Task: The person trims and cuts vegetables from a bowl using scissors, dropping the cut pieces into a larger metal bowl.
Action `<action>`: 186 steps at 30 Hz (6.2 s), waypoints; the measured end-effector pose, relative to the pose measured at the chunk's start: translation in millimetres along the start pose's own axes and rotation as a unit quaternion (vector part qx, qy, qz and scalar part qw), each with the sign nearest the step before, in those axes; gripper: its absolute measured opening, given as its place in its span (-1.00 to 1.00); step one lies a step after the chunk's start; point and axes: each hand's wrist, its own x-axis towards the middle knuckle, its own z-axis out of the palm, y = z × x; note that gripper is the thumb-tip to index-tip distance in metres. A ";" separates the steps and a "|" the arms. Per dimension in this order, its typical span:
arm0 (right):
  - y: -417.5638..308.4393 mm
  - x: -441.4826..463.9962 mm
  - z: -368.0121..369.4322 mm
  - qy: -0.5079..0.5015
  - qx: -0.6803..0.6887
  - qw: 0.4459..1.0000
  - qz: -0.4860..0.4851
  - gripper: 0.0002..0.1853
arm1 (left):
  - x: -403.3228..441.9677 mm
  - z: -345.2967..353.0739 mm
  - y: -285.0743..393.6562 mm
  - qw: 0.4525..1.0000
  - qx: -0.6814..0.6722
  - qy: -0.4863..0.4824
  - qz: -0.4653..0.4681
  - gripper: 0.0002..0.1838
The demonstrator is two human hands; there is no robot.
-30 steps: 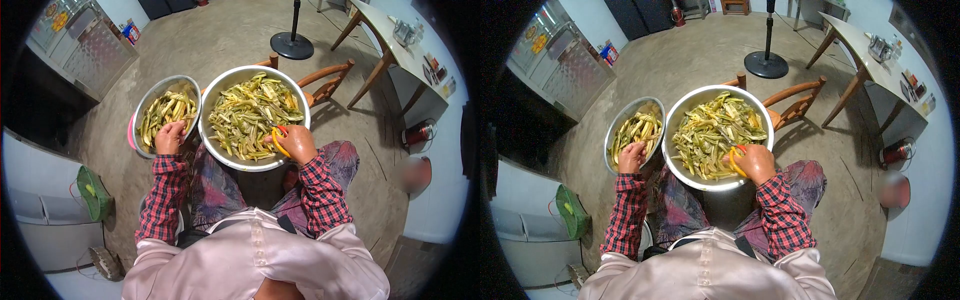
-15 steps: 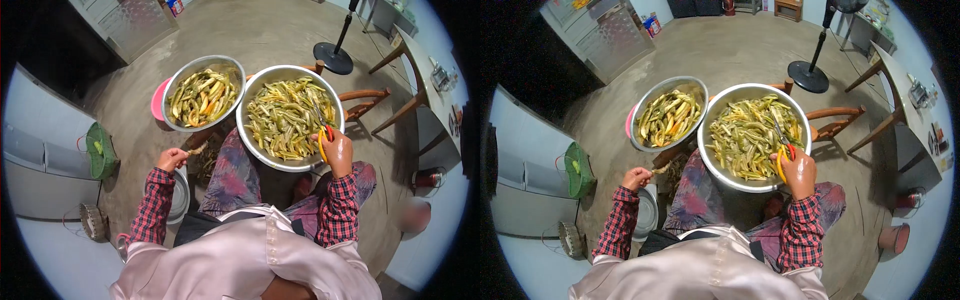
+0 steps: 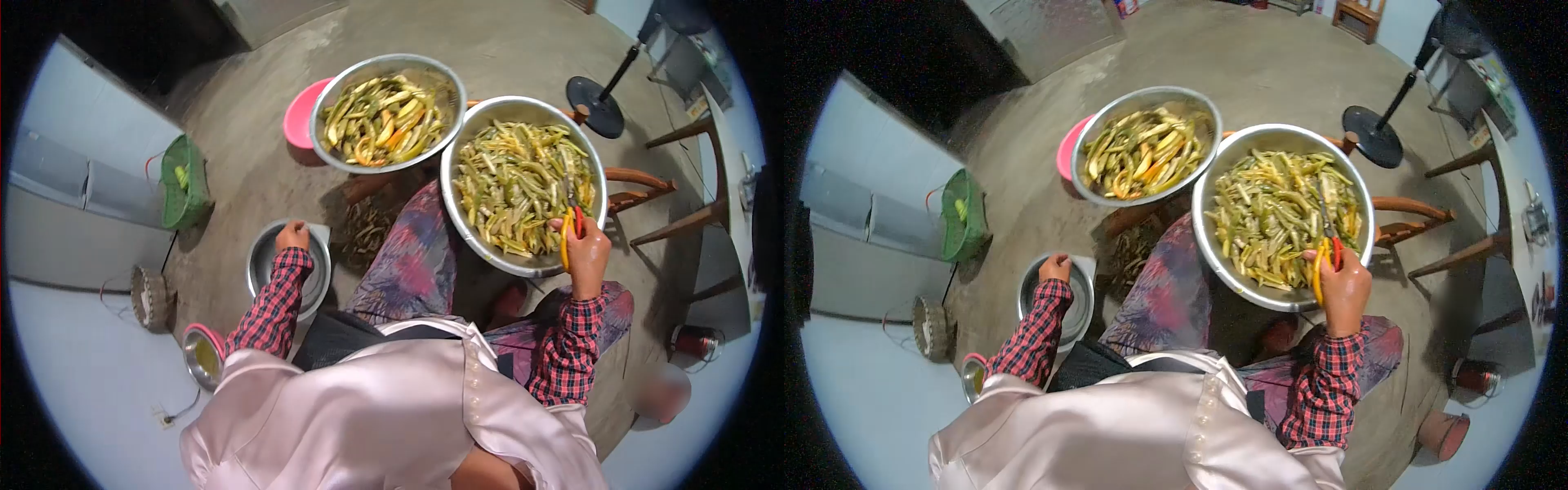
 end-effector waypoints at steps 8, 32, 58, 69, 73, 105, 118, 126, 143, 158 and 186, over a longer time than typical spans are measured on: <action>-17.0 -3.0 0.5 -0.016 -0.003 1.000 -0.015 -0.61 | -34.8 2.2 -56.6 0.918 0.308 -0.226 -0.108 -0.66; -19.7 -2.3 -9.1 -0.021 -0.005 1.000 -0.004 -0.52 | -50.1 36.2 -50.3 0.904 0.334 -0.249 -0.100 -0.67; -26.9 -2.0 -8.5 -0.043 -0.012 0.999 -0.008 -0.43 | 99.8 -91.0 124.7 0.860 0.032 0.379 0.340 -0.85; -25.7 -0.5 -8.2 -0.048 -0.006 0.999 -0.015 -0.43 | 94.8 -56.3 306.3 0.979 0.136 0.059 0.139 -0.50; -26.6 -2.3 -6.6 -0.032 0.004 0.999 -0.030 -0.45 | 90.3 -52.3 315.8 0.992 0.100 0.003 0.080 -0.46; -41.6 -16.5 -8.0 -0.079 0.141 0.985 -0.062 -0.25 | -142.9 -38.9 340.0 0.779 -0.323 -0.157 0.514 -0.60; -45.5 -21.5 -5.3 -0.081 0.126 0.988 -0.037 -0.22 | -151.1 -32.5 345.6 0.800 -0.290 -0.145 0.505 -0.58; -43.8 -23.7 -0.3 -0.057 0.125 0.989 -0.063 -0.28 | -154.9 -32.1 346.7 0.805 -0.326 -0.202 0.452 -0.57; -36.8 -19.5 -1.6 -0.047 0.115 0.987 -0.097 -0.35 | -130.6 -54.4 349.0 0.808 -0.167 -0.191 0.531 -0.64; -19.1 -12.7 -6.2 -0.083 0.077 0.993 -0.027 -0.45 | -115.0 -75.9 349.0 0.790 -0.029 -0.172 0.587 -0.64; -15.0 -6.8 -19.6 -0.138 0.018 0.990 0.036 -0.36 | -95.6 -17.7 349.4 0.693 -0.438 -0.433 0.374 -0.56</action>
